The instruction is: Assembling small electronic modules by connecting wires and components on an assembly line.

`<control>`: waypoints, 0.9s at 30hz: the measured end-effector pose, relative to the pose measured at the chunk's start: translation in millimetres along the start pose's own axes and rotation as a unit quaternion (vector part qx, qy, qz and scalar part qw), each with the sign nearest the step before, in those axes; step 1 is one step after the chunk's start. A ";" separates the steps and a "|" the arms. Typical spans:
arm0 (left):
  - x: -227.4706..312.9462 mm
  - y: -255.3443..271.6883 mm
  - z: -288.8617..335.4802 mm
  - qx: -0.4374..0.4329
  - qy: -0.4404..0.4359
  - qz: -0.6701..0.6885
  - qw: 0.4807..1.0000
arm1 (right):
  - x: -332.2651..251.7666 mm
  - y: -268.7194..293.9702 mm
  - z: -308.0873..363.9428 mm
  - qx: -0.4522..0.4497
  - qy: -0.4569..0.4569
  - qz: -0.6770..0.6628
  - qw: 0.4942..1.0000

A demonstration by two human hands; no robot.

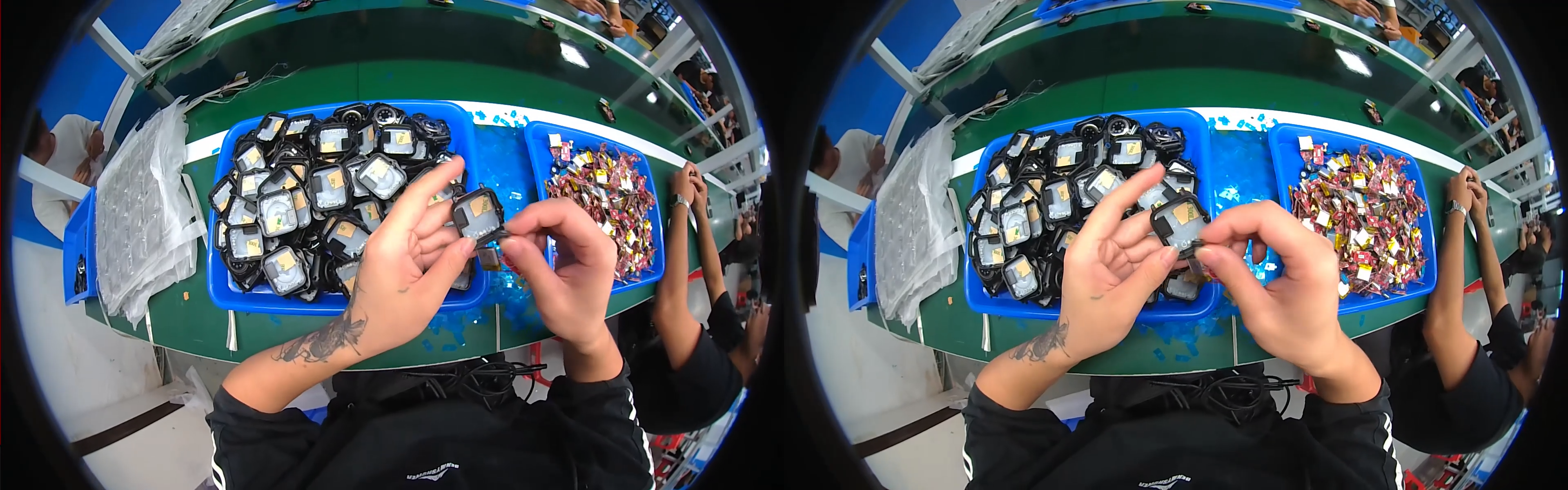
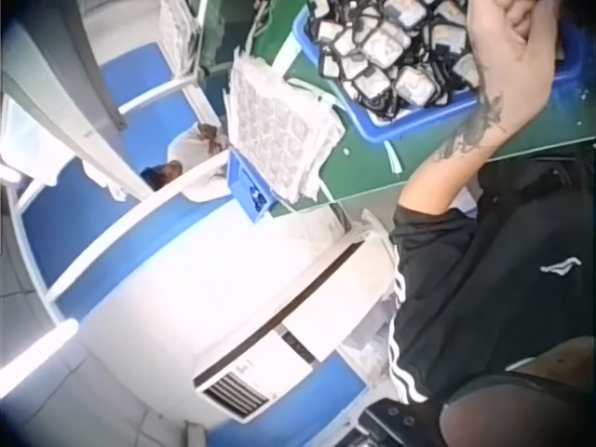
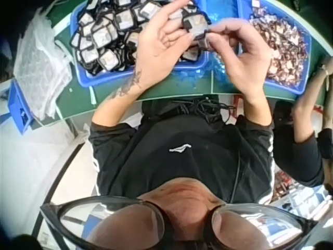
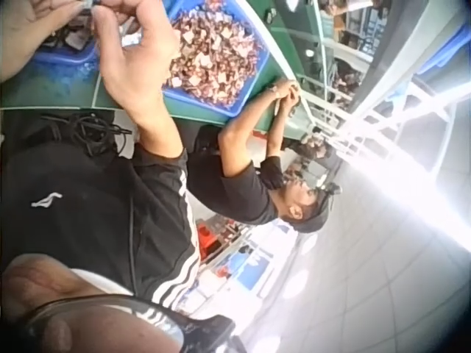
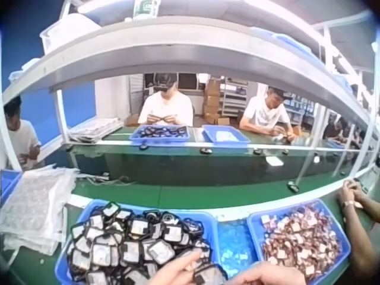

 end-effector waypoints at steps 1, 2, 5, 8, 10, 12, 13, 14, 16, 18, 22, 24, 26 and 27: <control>-1.1 0.0 0.3 0.001 0.000 -0.003 1.000 | -2.3 -1.4 -1.7 0.000 -0.001 -0.001 1.000; -2.0 1.5 1.1 0.001 0.002 -0.003 1.000 | -2.7 -3.2 -2.8 -0.007 -0.016 0.015 1.000; -3.2 0.5 2.6 -0.024 -0.001 -0.014 1.000 | -8.4 -3.5 -8.2 -0.006 -0.032 0.065 0.997; 1.5 0.6 3.1 -0.001 -0.004 -0.066 0.998 | -13.8 -4.5 -11.2 -0.016 -0.001 0.117 0.993; -4.3 1.2 3.4 -0.018 0.046 -0.068 0.996 | -13.5 -4.9 -11.7 -0.023 -0.019 0.133 0.991; -3.4 -1.5 3.4 -0.012 0.026 -0.061 0.998 | -13.2 -6.2 -12.8 -0.023 -0.016 0.133 0.991; -1.6 -2.3 3.4 -0.007 0.005 -0.056 0.998 | -13.5 -6.6 -13.4 -0.022 -0.009 0.135 0.991; -2.3 -2.9 3.3 -0.008 0.006 -0.054 0.998 | -12.5 -6.4 -13.8 -0.022 -0.012 0.135 0.991; -3.9 -2.1 4.1 0.003 0.012 -0.057 0.998 | -13.6 -7.4 -14.9 -0.022 0.011 0.151 0.988; -2.2 -1.2 3.9 0.001 0.018 -0.050 0.999 | -13.9 -7.3 -16.8 -0.025 0.004 0.146 0.989; -3.6 -2.1 4.2 0.001 0.006 -0.047 0.999 | -13.9 -7.6 -17.9 -0.028 -0.006 0.138 0.990; -5.0 -2.1 4.9 0.004 0.000 -0.058 0.998 | -11.5 -8.3 -17.6 -0.027 0.002 0.135 0.991; -6.6 -2.7 5.1 0.003 -0.004 -0.045 0.999 | -10.5 -6.6 -19.1 -0.025 0.009 0.131 0.991; -7.0 -3.4 5.2 0.003 -0.003 -0.045 0.999 | -11.0 -6.7 -20.6 -0.038 0.013 0.151 0.988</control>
Point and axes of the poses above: each hand's wrist, its own z-axis away from the middle knuckle, its own y-axis out of the back of the hand, x = y × z, the point moved 6 cm from there along -z, towards the middle knuckle, and after that the axes turned 15 degrees about -x, right-handed, at the moved point
